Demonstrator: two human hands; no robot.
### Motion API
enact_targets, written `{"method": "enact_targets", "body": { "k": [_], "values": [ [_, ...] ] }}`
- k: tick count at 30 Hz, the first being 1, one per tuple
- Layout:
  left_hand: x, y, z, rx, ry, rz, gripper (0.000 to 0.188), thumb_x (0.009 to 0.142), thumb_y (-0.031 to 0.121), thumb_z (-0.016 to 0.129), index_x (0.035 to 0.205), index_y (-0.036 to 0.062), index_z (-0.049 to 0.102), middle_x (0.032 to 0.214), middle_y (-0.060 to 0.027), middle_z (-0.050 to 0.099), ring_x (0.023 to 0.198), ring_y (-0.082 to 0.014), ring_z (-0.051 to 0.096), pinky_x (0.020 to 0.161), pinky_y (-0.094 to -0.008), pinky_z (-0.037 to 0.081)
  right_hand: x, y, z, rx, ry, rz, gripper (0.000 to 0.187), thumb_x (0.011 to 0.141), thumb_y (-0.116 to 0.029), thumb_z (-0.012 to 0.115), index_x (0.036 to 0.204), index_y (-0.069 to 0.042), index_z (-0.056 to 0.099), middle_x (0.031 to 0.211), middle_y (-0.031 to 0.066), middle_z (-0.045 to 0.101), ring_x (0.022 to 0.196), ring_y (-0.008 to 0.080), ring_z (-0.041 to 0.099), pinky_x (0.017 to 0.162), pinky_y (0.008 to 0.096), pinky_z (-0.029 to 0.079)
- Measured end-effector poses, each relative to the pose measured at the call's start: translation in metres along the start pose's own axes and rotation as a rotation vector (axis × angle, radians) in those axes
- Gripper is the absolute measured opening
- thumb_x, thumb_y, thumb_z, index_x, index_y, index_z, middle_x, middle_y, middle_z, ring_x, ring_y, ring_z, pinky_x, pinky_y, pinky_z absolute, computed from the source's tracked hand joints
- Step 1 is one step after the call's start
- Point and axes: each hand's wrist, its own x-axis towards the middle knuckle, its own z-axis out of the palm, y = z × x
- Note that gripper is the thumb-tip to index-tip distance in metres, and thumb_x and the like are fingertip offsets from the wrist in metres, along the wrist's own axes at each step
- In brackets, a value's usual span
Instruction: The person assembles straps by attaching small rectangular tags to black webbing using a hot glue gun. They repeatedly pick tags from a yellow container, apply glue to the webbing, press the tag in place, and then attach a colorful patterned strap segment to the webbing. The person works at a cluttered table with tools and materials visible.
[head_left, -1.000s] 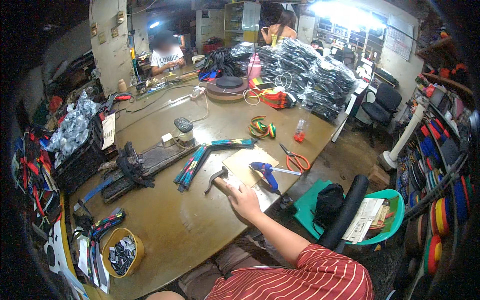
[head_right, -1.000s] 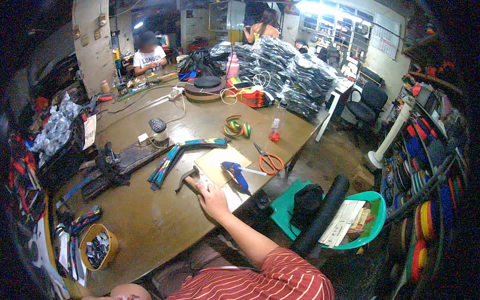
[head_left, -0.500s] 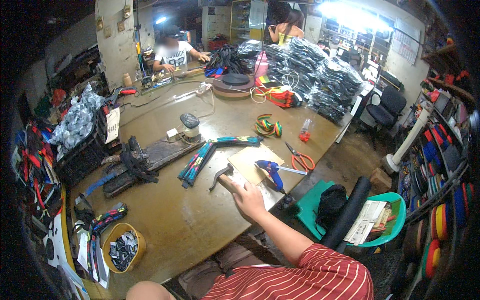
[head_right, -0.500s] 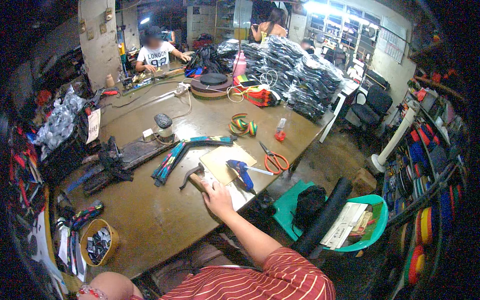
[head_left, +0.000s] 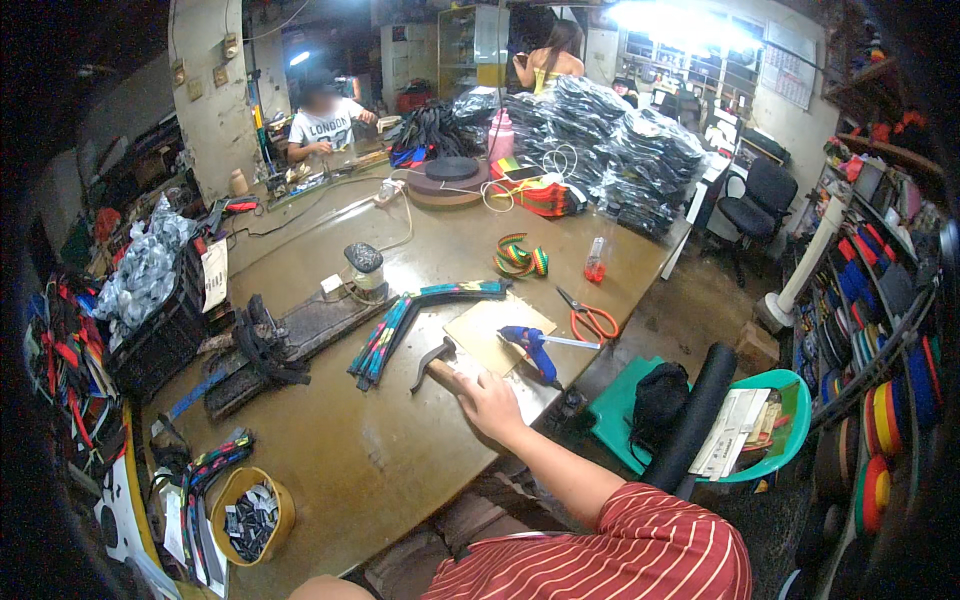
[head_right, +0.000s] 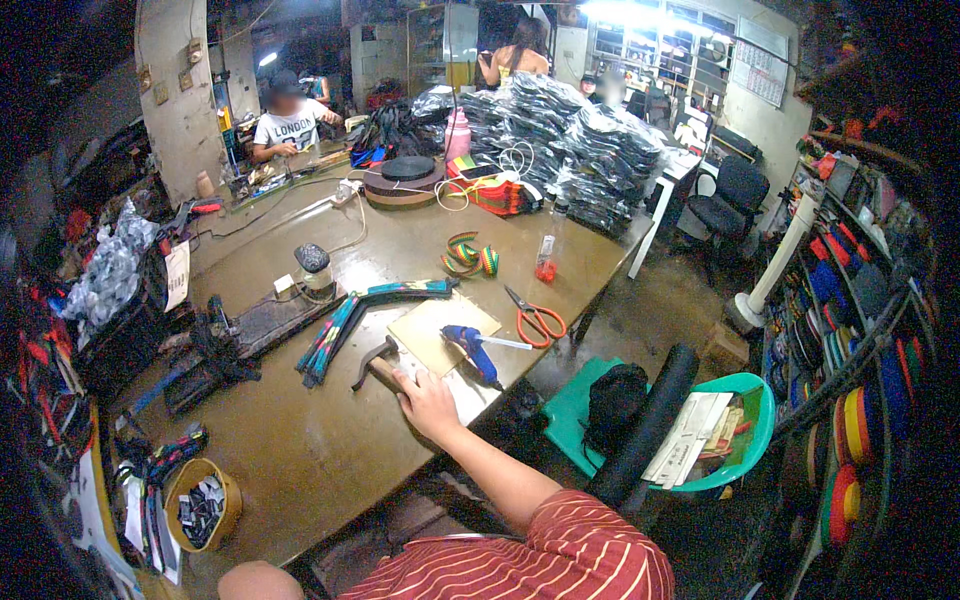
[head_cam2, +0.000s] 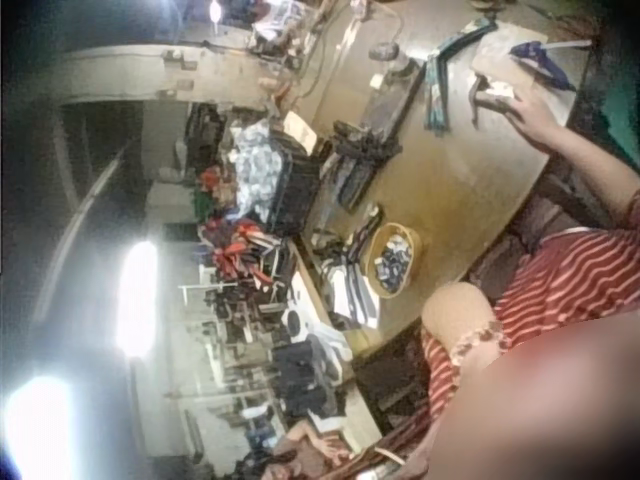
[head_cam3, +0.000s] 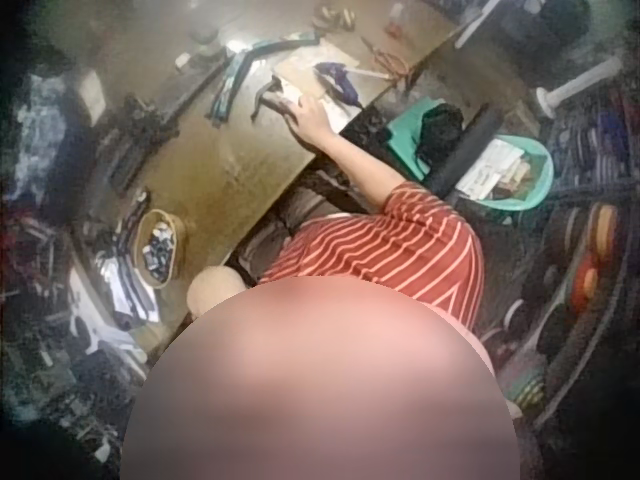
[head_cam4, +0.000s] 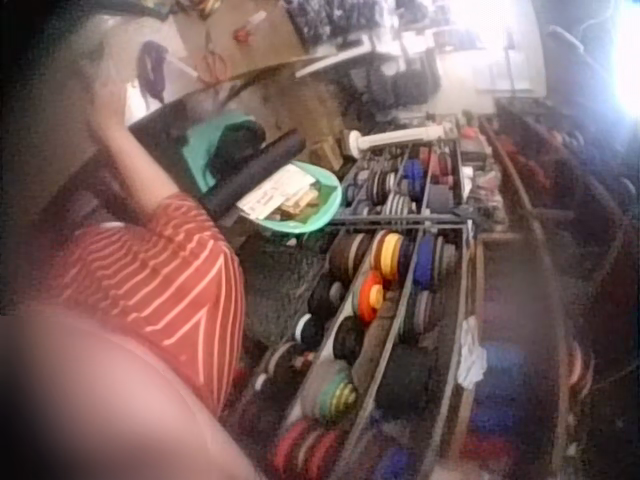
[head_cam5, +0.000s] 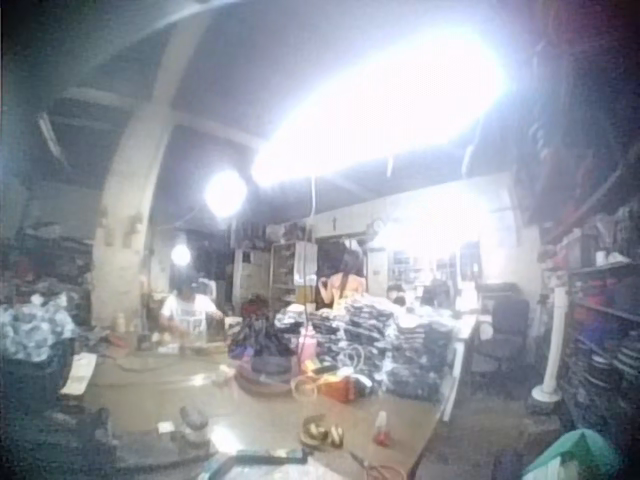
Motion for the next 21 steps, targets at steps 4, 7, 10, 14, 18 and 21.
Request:
{"method": "enact_targets", "body": {
  "k": [4, 7, 10, 14, 18, 21],
  "values": [
    [-0.0021, -0.0014, 0.0002, 0.012, -0.002, -0.033, 0.027, 0.092, 0.01, 0.049, 0.117, 0.0025, 0.057, 0.127, -0.0133, 0.055, 0.117, -0.0266, 0.051, 0.099, -0.0367, 0.042, 0.0, -0.0001, -0.001, -0.024, -0.022, 0.007, 0.042, 0.079, -0.02, 0.064, 0.12, -0.013, 0.056, 0.087, 0.0115, 0.052, 0.087, 0.0293, 0.052, 0.07, 0.04, 0.044],
    [-0.0038, -0.0045, 0.0001, 0.02, 0.0, -0.035, 0.028, 0.092, 0.011, 0.049, 0.118, 0.0031, 0.057, 0.127, -0.0126, 0.055, 0.117, -0.0258, 0.052, 0.099, -0.0364, 0.042, -0.0002, -0.0003, -0.0016, -0.006, 0.039, -0.016, 0.04, 0.079, -0.02, 0.064, 0.118, -0.013, 0.057, 0.087, 0.0112, 0.052, 0.086, 0.0292, 0.053, 0.071, 0.04, 0.044],
    [-0.0034, -0.0062, 0.0, 0.026, -0.003, -0.033, 0.028, 0.092, 0.011, 0.05, 0.118, 0.0036, 0.057, 0.127, -0.0118, 0.055, 0.117, -0.025, 0.052, 0.099, -0.0361, 0.042, 0.0005, -0.0015, -0.0026, 0.0, 0.031, -0.007, 0.039, 0.079, -0.019, 0.064, 0.117, -0.013, 0.057, 0.087, 0.0109, 0.052, 0.085, 0.029, 0.053, 0.071, 0.0398, 0.044],
    [-0.0049, -0.0053, -0.0002, 0.034, -0.004, -0.009, 0.029, 0.092, 0.012, 0.05, 0.119, 0.0044, 0.057, 0.127, -0.0108, 0.055, 0.117, -0.024, 0.052, 0.099, -0.0357, 0.043, 0.0013, -0.0013, -0.0033, 0.011, 0.027, -0.004, 0.039, 0.079, -0.02, 0.064, 0.117, -0.013, 0.057, 0.087, 0.0109, 0.052, 0.086, 0.0291, 0.053, 0.071, 0.0398, 0.044],
    [-0.0076, -0.0054, -0.0009, 0.047, -0.009, 0.022, 0.029, 0.092, 0.013, 0.051, 0.12, 0.0051, 0.057, 0.128, -0.0098, 0.055, 0.117, -0.023, 0.052, 0.099, -0.0353, 0.043, -0.0031, 0.0019, 0.0023, 0.058, 0.017, 0.03, 0.04, 0.079, -0.018, 0.066, 0.117, -0.015, 0.058, 0.087, 0.0125, 0.052, 0.087, 0.0307, 0.053, 0.071, 0.0417, 0.044],
    [-0.0055, -0.0073, -0.0006, 0.064, -0.003, 0.067, 0.03, 0.092, 0.014, 0.052, 0.12, 0.0057, 0.057, 0.128, -0.0091, 0.056, 0.117, -0.0223, 0.052, 0.099, -0.035, 0.043, -0.0036, 0.0024, 0.0056, 0.088, 0.017, 0.069, 0.04, 0.077, -0.017, 0.067, 0.116, -0.014, 0.06, 0.089, 0.0142, 0.052, 0.087, 0.0318, 0.053, 0.073, 0.0418, 0.045]
  ]
}}
